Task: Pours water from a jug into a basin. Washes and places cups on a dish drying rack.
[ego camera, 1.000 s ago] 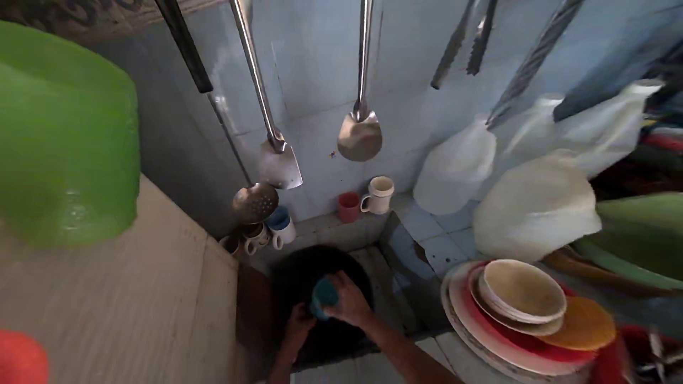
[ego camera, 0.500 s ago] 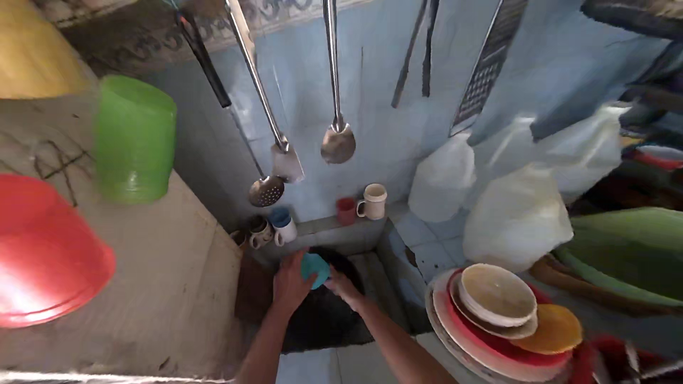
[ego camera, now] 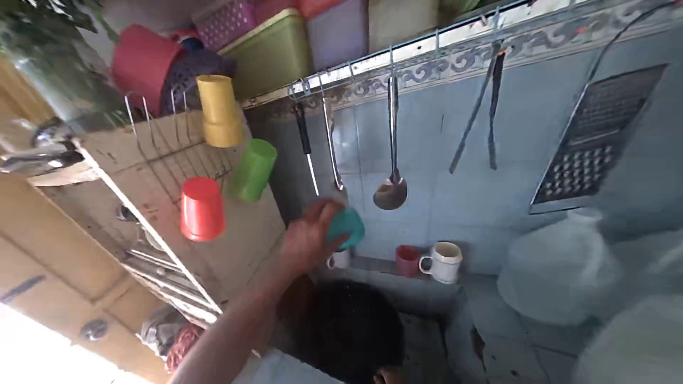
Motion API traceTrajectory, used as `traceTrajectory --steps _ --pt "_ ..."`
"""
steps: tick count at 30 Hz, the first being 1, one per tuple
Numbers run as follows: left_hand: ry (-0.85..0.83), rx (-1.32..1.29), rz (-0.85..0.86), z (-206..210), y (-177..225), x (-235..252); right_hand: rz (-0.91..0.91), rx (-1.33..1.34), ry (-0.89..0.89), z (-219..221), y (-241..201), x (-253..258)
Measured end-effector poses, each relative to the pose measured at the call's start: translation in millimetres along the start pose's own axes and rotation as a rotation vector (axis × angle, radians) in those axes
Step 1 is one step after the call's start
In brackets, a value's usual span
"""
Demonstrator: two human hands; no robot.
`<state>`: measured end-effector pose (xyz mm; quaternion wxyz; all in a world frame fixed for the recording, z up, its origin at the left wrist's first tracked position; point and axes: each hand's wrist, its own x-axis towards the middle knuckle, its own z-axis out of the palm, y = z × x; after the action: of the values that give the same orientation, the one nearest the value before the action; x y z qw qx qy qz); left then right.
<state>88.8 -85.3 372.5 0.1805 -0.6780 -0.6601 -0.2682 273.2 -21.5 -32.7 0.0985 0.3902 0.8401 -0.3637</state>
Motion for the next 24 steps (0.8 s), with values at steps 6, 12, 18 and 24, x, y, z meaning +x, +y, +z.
traceTrajectory --steps 6,12,18,24 --pt "0.305 0.320 0.144 -141.1 18.5 65.6 0.005 0.019 0.061 20.7 14.0 18.8" --pt "0.094 0.573 -0.234 -173.8 14.3 98.8 0.032 0.040 0.086 18.4 8.2 12.7" --pt "-0.028 0.599 -0.208 -163.9 -13.6 101.4 0.049 0.049 0.127 11.2 4.6 1.4" --pt "0.153 0.508 0.032 -214.2 13.2 81.2 0.071 0.125 0.114 11.2 4.2 5.3"
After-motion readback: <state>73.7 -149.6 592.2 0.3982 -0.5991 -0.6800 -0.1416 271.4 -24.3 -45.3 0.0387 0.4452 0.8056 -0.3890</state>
